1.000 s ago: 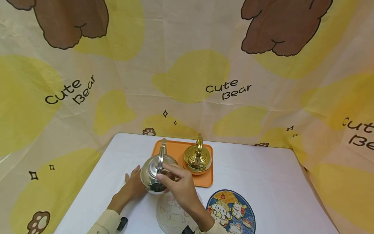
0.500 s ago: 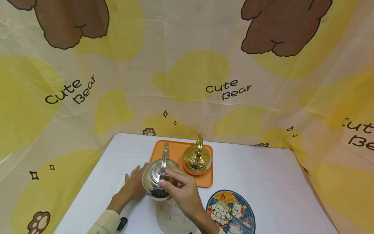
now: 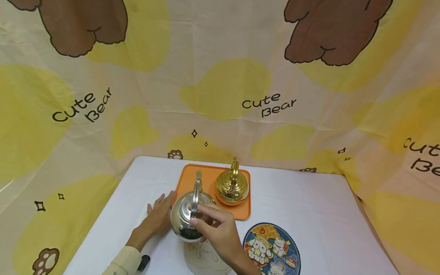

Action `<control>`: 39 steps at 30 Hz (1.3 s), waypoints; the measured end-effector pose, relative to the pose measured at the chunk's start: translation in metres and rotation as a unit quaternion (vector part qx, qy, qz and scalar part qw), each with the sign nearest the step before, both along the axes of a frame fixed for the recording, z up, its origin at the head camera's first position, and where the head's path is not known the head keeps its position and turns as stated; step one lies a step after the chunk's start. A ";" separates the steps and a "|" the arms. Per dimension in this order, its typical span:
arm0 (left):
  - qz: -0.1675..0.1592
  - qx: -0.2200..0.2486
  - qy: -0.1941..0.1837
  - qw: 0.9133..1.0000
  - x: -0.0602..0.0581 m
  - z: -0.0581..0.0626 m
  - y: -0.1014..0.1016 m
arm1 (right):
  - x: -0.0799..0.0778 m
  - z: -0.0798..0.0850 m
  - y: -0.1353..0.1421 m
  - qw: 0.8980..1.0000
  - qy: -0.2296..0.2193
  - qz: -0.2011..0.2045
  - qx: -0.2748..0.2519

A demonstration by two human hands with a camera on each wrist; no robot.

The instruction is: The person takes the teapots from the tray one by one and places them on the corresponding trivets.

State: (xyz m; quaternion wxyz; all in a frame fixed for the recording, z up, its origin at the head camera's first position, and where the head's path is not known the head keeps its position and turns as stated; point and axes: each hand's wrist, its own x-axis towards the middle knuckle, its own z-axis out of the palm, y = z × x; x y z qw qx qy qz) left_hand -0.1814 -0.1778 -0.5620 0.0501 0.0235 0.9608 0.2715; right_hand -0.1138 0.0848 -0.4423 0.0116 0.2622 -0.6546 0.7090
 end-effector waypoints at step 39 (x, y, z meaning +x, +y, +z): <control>-0.007 -0.008 -0.003 1.000 -0.005 -0.004 0.000 | 0.027 -0.026 0.020 0.995 -0.089 -0.037 0.026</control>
